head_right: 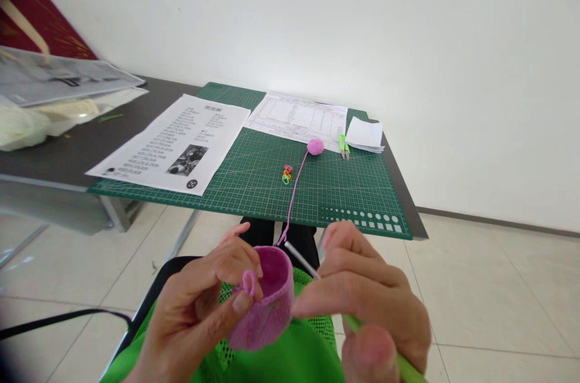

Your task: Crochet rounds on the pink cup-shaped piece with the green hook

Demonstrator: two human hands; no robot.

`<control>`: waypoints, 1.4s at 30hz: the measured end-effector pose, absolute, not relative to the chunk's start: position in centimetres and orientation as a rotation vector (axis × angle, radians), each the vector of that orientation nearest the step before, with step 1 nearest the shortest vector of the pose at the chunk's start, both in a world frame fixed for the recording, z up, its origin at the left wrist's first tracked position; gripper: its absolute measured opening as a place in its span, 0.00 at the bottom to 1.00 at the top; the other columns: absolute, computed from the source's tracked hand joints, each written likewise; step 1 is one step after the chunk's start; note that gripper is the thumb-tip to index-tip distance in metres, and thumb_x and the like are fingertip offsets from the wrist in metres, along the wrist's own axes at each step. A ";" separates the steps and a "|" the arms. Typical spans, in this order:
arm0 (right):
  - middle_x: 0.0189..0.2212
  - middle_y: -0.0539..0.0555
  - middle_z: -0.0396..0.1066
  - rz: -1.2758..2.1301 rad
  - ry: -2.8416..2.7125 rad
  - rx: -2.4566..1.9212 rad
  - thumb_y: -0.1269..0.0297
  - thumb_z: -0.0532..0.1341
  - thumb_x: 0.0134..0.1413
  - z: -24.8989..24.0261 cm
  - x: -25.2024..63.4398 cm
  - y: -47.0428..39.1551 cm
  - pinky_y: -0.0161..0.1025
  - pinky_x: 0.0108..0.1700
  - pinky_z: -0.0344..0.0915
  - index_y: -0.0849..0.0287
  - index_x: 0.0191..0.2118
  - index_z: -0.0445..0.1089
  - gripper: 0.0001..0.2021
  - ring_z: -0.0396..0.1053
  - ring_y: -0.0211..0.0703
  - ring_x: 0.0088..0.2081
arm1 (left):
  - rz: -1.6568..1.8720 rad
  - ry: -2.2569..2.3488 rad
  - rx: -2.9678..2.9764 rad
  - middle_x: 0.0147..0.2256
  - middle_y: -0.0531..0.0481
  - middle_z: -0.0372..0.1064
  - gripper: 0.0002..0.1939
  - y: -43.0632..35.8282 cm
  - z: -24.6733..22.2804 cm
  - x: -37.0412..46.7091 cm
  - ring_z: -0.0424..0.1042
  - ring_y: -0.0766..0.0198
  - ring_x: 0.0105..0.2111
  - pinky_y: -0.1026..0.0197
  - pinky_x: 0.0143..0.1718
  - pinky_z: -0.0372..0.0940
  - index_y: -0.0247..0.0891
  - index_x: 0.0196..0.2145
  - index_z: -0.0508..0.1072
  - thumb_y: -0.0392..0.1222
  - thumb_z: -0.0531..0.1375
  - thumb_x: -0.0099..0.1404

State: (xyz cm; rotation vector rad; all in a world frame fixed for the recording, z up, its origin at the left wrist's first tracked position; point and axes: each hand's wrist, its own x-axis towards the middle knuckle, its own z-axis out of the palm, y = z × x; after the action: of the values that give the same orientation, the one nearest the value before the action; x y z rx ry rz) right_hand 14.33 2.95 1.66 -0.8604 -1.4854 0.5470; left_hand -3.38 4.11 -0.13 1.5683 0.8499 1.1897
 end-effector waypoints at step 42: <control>0.23 0.45 0.69 0.413 -1.801 -1.052 0.54 0.48 0.72 1.6 13.4 2.8 0.32 0.28 0.63 0.54 0.41 0.67 0.15 0.68 0.32 0.24 | 1.278 0.884 1.979 0.38 0.55 0.75 0.14 4.0 -0.6 -4.6 0.74 0.65 0.39 0.54 0.64 0.50 0.41 0.40 0.71 0.23 0.58 0.65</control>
State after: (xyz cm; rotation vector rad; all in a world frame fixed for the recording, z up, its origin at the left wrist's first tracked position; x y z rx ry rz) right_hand 13.37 2.83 1.59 -1.0523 -1.8007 0.4126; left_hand -4.59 3.95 -0.64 1.9793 0.8839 1.2779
